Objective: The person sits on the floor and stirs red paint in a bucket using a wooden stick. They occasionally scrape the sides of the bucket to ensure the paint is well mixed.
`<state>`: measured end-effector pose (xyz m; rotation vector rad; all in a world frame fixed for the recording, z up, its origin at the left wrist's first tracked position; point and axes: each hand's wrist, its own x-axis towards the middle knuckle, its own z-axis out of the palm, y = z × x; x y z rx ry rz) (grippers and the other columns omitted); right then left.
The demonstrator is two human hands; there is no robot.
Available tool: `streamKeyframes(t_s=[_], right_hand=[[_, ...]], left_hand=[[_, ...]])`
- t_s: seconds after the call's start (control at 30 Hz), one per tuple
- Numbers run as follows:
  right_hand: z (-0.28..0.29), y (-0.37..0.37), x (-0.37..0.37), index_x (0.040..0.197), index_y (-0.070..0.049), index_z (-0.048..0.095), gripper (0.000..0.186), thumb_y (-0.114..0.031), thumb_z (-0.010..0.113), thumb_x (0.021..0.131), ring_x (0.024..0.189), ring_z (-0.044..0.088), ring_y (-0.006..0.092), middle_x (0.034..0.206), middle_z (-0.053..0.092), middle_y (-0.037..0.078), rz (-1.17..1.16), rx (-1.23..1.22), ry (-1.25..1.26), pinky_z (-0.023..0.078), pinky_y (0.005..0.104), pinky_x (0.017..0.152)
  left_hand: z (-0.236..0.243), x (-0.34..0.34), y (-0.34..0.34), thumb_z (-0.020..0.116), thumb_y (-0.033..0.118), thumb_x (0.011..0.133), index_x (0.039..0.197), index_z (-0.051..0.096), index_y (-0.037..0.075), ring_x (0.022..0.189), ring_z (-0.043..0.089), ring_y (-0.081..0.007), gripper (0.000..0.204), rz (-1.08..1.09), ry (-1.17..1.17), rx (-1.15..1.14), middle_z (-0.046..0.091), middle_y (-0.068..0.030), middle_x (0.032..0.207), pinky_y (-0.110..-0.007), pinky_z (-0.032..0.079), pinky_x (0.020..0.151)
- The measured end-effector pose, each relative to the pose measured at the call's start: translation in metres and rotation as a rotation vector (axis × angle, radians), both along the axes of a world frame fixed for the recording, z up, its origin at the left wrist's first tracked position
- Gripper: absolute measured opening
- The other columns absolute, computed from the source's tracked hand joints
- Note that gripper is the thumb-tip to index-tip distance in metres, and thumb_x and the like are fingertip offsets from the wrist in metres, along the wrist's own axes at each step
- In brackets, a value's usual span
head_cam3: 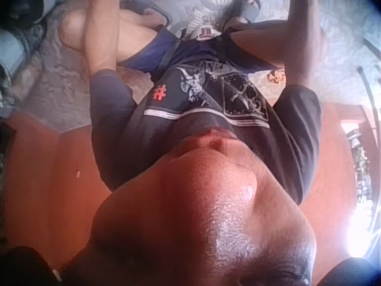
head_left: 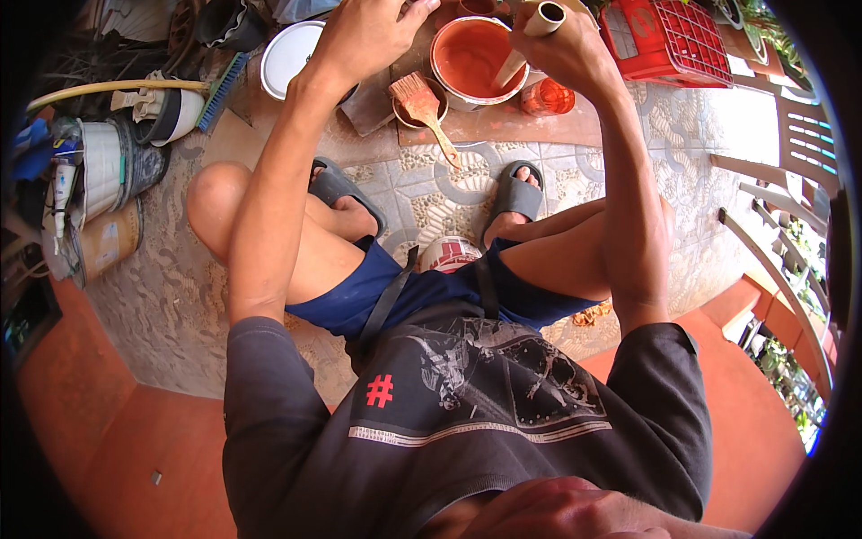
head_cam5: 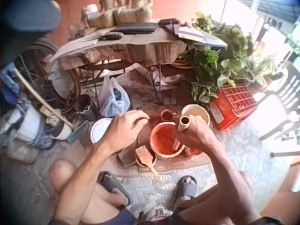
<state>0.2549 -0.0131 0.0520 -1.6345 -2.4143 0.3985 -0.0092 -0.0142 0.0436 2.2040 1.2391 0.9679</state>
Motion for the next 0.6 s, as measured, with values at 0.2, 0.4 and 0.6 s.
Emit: streamKeyframes(t_s=[0.2, 0.4, 0.6], right_hand=[[-0.031, 0.014, 0.003, 0.095, -0.005, 0.065, 0.014, -0.019, 0.062, 0.094, 0.07, 0.07, 0.0414, 0.078, 0.071, 0.019, 0.457, 0.658, -0.098, 0.054, 0.0523, 0.061], [-0.009, 0.0, -0.002, 0.09, -0.007, 0.067, 0.015, -0.02, 0.062, 0.096, 0.071, 0.07, 0.0414, 0.076, 0.071, 0.019, -0.022, 0.126, 0.162, 0.054, 0.0536, 0.061], [-0.026, 0.019, 0.009, 0.088, -0.009, 0.067, 0.014, -0.02, 0.063, 0.095, 0.069, 0.07, 0.0406, 0.074, 0.069, 0.019, 0.57, 0.368, -0.004, 0.052, 0.0534, 0.06]], left_hand=[[0.003, 0.003, 0.0, 0.065, 0.013, 0.101, 0.109, 0.073, -0.001, 0.099, 0.073, -0.0407, 0.018, -0.011, -0.006, -0.015, 0.075, -0.0219, 0.104, -0.044, 0.058, 0.084], [0.001, -0.002, -0.002, 0.066, 0.012, 0.1, 0.109, 0.073, -0.001, 0.097, 0.073, -0.0406, 0.017, 0.002, 0.011, -0.011, 0.075, -0.0222, 0.104, -0.044, 0.058, 0.083], [0.002, 0.001, -0.001, 0.066, 0.012, 0.099, 0.108, 0.073, -0.001, 0.098, 0.073, -0.0407, 0.017, -0.006, 0.011, -0.005, 0.075, -0.0223, 0.103, -0.044, 0.057, 0.083]])
